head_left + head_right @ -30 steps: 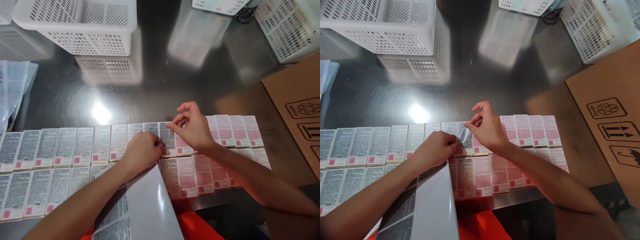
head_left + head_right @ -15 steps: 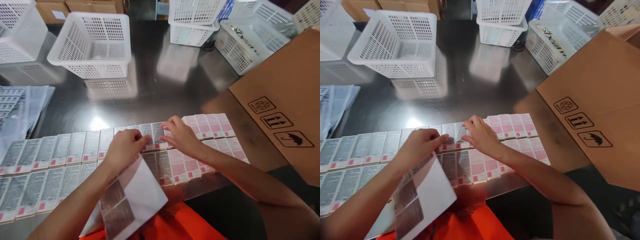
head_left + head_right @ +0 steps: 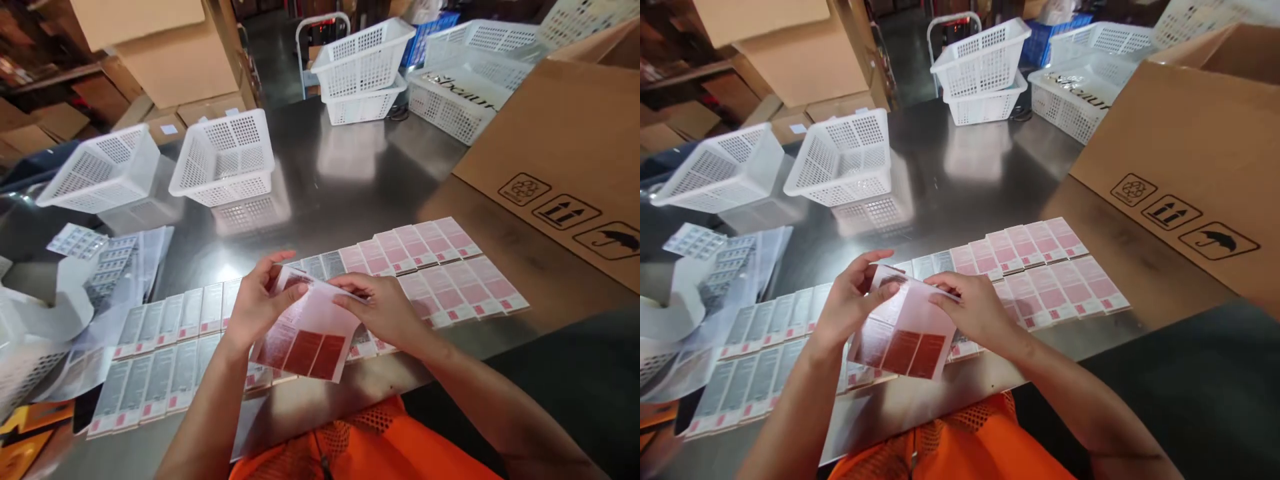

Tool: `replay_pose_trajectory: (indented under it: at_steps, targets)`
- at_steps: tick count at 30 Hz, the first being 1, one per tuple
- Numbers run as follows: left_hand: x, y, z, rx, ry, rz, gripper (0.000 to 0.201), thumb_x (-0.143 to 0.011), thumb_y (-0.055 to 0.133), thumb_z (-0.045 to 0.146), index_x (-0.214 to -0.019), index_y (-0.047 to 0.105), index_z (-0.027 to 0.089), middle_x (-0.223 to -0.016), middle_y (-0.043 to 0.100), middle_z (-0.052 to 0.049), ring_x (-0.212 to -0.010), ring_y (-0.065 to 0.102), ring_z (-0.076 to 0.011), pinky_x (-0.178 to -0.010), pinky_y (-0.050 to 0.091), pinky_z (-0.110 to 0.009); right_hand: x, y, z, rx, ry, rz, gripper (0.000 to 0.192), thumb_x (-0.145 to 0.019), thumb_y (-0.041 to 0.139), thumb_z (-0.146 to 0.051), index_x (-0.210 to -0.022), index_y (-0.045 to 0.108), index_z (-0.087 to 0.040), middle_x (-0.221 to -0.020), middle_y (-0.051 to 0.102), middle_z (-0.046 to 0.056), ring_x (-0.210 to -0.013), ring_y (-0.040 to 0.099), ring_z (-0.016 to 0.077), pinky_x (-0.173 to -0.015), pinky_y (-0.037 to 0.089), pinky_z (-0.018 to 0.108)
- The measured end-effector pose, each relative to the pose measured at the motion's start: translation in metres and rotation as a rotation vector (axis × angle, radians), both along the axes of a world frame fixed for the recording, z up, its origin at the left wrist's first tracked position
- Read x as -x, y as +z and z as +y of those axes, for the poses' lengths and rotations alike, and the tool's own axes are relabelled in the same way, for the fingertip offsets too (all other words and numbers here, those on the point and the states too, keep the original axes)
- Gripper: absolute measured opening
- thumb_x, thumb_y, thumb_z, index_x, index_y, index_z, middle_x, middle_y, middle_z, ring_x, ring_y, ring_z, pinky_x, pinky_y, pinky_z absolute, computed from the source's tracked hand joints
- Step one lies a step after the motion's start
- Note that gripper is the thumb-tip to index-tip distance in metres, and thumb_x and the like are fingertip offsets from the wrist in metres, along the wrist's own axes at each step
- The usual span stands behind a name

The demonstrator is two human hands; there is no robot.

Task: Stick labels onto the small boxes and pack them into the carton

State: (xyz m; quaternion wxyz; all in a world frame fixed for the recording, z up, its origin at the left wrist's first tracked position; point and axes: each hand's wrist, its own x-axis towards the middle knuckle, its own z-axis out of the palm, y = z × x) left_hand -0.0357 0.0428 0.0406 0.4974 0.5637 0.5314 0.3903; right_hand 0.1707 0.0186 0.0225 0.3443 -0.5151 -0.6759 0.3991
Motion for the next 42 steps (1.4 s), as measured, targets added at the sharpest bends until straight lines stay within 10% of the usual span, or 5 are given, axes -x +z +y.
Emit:
replay_pose_trajectory:
  at_steps: [7, 19, 31, 37, 42]
  targets:
    - [0.002, -0.006, -0.028, -0.150, 0.137, 0.250, 0.020, -0.077, 0.074, 0.036, -0.090, 0.074, 0.020, -0.070, 0.071, 0.001, -0.062, 0.061, -0.0141, -0.058, 0.046, -0.023, 0.011, 0.013, -0.009, -0.428, -0.079, -0.170, 0.023, -0.088, 0.067, -0.034, -0.107, 0.070, -0.022, -0.103, 0.074, 0.006, -0.097, 0.067, 0.0217, -0.089, 0.049, 0.036]
    - [0.007, 0.003, -0.043, -0.132, 0.181, 0.289, 0.029, -0.075, 0.073, 0.044, -0.063, 0.066, 0.019, -0.049, 0.057, 0.004, -0.048, 0.047, -0.0105, -0.046, 0.035, -0.021, 0.027, 0.013, -0.021, -0.456, -0.057, -0.170, 0.012, -0.092, 0.063, -0.033, -0.093, 0.073, -0.026, -0.085, 0.077, -0.001, -0.078, 0.069, 0.0175, -0.075, 0.048, 0.033]
    - [-0.003, -0.005, -0.049, -0.085, 0.333, 0.029, 0.029, -0.074, 0.076, 0.047, -0.072, 0.066, 0.019, -0.064, 0.067, 0.002, -0.058, 0.055, -0.0120, -0.055, 0.042, -0.022, 0.056, 0.005, -0.028, -0.720, -0.428, -0.177, 0.017, -0.087, 0.064, -0.017, -0.085, 0.073, -0.032, -0.085, 0.075, -0.001, -0.088, 0.064, 0.0241, -0.084, 0.049, 0.045]
    - [0.000, -0.002, -0.048, 0.023, 0.228, -0.186, 0.038, -0.080, 0.069, 0.053, -0.093, 0.071, 0.017, -0.080, 0.072, -0.004, -0.074, 0.065, -0.0162, -0.069, 0.051, -0.025, 0.055, -0.010, -0.031, -0.744, -0.172, -0.255, 0.020, -0.092, 0.052, -0.014, -0.094, 0.069, -0.026, -0.119, 0.070, 0.005, -0.118, 0.060, 0.0223, -0.100, 0.052, 0.040]
    - [0.026, -0.008, -0.027, 0.162, 0.358, -0.208, 0.039, -0.074, 0.073, 0.051, -0.084, 0.069, 0.014, -0.058, 0.059, 0.002, -0.053, 0.052, -0.0104, -0.049, 0.044, -0.020, 0.030, -0.001, -0.044, -0.849, 0.261, -0.381, 0.022, -0.096, 0.051, -0.024, -0.084, 0.070, -0.028, -0.130, 0.065, -0.002, -0.136, 0.046, 0.0164, -0.110, 0.045, 0.032]
